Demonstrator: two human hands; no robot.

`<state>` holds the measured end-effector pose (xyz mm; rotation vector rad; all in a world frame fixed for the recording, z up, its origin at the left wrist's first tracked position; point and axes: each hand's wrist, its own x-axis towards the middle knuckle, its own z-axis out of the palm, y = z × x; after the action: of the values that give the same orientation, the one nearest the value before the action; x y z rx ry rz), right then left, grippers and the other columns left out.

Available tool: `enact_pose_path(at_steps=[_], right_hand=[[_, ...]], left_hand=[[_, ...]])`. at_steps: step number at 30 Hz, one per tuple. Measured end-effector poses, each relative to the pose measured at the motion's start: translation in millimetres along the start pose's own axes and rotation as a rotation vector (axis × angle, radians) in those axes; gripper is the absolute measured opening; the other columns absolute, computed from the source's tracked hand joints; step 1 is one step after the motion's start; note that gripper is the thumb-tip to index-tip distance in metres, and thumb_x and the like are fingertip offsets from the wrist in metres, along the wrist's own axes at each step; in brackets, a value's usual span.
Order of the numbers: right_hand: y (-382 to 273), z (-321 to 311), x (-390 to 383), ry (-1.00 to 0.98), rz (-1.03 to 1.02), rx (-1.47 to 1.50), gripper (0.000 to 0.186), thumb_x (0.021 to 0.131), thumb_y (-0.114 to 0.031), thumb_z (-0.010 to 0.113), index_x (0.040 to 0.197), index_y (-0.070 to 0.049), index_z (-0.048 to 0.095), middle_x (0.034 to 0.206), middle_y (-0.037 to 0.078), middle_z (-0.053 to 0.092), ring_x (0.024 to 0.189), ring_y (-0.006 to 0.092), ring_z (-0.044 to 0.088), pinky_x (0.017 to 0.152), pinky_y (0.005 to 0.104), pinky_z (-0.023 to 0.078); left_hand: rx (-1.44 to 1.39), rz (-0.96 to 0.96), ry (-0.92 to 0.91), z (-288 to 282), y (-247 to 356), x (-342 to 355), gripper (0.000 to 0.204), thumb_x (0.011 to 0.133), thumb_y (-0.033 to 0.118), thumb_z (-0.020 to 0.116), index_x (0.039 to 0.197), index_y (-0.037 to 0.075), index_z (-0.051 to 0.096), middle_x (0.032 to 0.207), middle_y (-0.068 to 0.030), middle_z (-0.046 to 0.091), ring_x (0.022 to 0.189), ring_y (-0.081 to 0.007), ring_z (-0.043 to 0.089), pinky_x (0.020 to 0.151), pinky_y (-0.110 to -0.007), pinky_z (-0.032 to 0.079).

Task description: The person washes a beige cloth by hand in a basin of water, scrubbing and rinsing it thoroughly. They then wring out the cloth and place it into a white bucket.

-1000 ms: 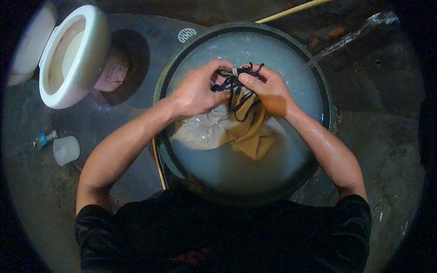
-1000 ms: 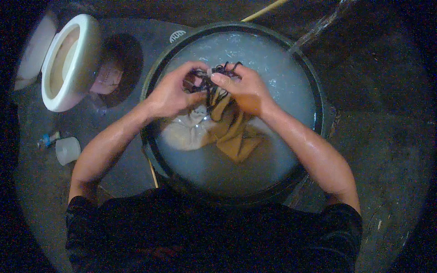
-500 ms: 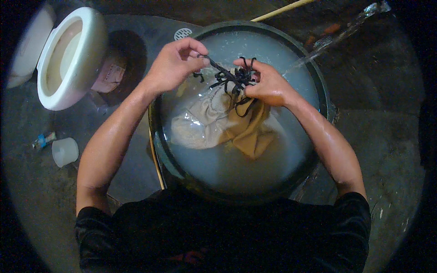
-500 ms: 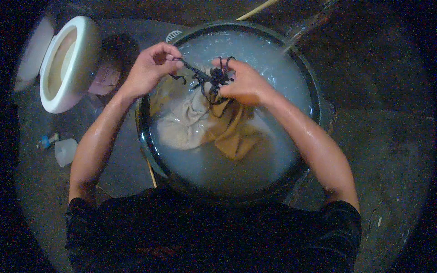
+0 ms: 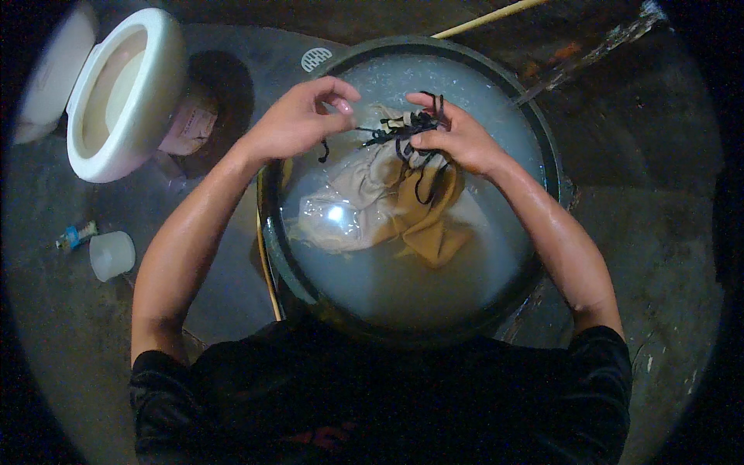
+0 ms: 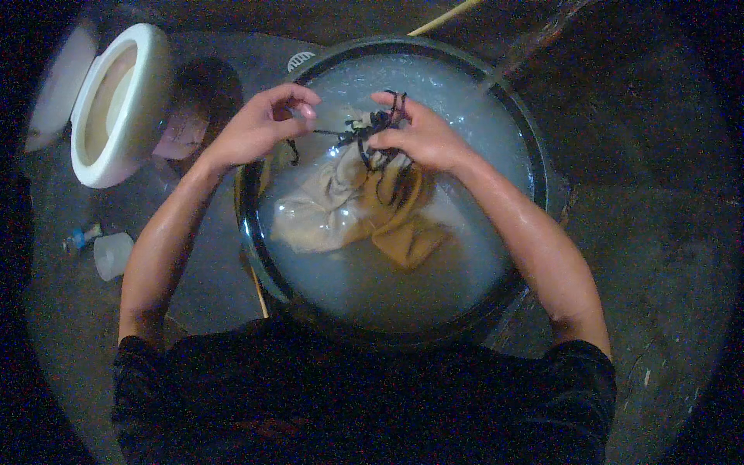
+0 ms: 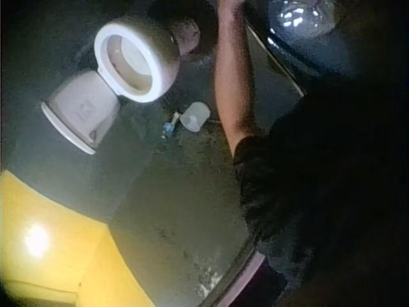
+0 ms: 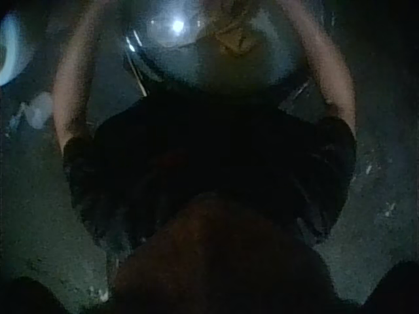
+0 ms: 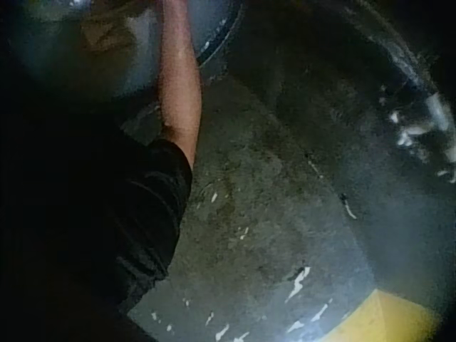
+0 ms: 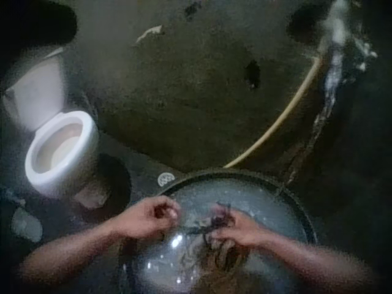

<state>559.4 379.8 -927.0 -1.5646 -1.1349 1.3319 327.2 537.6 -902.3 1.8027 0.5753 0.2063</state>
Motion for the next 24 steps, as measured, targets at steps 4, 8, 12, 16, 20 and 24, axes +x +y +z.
enact_pose_path(at_steps=[4, 8, 12, 16, 20, 24], right_hand=[[0.3, 0.2, 0.6, 0.033, -0.033, -0.029, 0.047, 0.083, -0.009, 0.058, 0.129, -0.004, 0.053, 0.108, 0.002, 0.061, 0.099, 0.0119, 0.055, 0.091, 0.0269, 0.044], [2.6, 5.4, 1.4, 0.105, -0.011, -0.111, 0.038, 0.083, -0.008, 0.057, 0.121, -0.003, 0.057, 0.103, 0.0, 0.062, 0.095, 0.0106, 0.056, 0.088, 0.0263, 0.044], [12.9, 14.0, 4.9, 0.217, -0.077, -0.123, 0.043, 0.08, -0.01, 0.07, 0.12, -0.002, 0.055, 0.1, 0.0, 0.061, 0.092, 0.0108, 0.056, 0.086, 0.0264, 0.046], [11.6, 14.0, 3.6, 0.247, -0.031, -0.261, 0.075, 0.065, -0.021, 0.086, 0.127, 0.0, 0.049, 0.106, 0.007, 0.062, 0.098, 0.015, 0.058, 0.09, 0.0288, 0.046], [7.3, 9.7, -0.2, 0.166, -0.102, -0.263, 0.099, 0.054, -0.035, 0.091, 0.132, 0.002, 0.043, 0.119, 0.017, 0.059, 0.111, 0.0246, 0.057, 0.098, 0.0337, 0.044], [1.9, 13.9, -1.4, 0.174, -0.17, -0.446, 0.111, 0.053, -0.024, 0.093, 0.143, -0.004, 0.031, 0.127, 0.016, 0.051, 0.114, 0.0231, 0.053, 0.099, 0.0358, 0.043]], left_hand=[[0.129, -0.07, -0.029, 12.0, 6.9, 1.8, 0.026, 0.086, 0.016, 0.068, 0.107, 0.003, 0.061, 0.092, -0.0001, 0.059, 0.085, -0.0069, 0.054, 0.077, -0.025, 0.047], [0.186, -0.064, -0.126, 31.1, 15.6, 2.2, 0.021, 0.088, 0.017, 0.065, 0.102, 0.002, 0.063, 0.088, -0.0008, 0.063, 0.082, -0.0077, 0.057, 0.073, -0.026, 0.048], [-0.014, -0.137, -0.254, 46.5, 4.8, -1.3, 0.017, 0.088, 0.017, 0.063, 0.097, 0.003, 0.067, 0.08, -0.0003, 0.065, 0.076, -0.0096, 0.059, 0.07, -0.027, 0.049], [0.148, 0.001, -0.251, 55.2, -0.8, -8.4, 0.018, 0.08, 0.014, 0.064, 0.092, 0.001, 0.067, 0.08, -0.0079, 0.068, 0.075, -0.017, 0.063, 0.07, -0.031, 0.049], [0.192, -0.062, -0.157, 48.3, 0.4, -6.9, 0.018, 0.083, 0.014, 0.063, 0.094, 0.0, 0.067, 0.08, -0.0067, 0.067, 0.077, -0.0142, 0.061, 0.073, -0.029, 0.049], [0.125, -0.021, 0.043, 42.4, -4.0, 1.8, 0.023, 0.086, 0.022, 0.065, 0.093, 0.001, 0.068, 0.08, -0.0048, 0.065, 0.076, -0.0123, 0.059, 0.071, -0.029, 0.048]])
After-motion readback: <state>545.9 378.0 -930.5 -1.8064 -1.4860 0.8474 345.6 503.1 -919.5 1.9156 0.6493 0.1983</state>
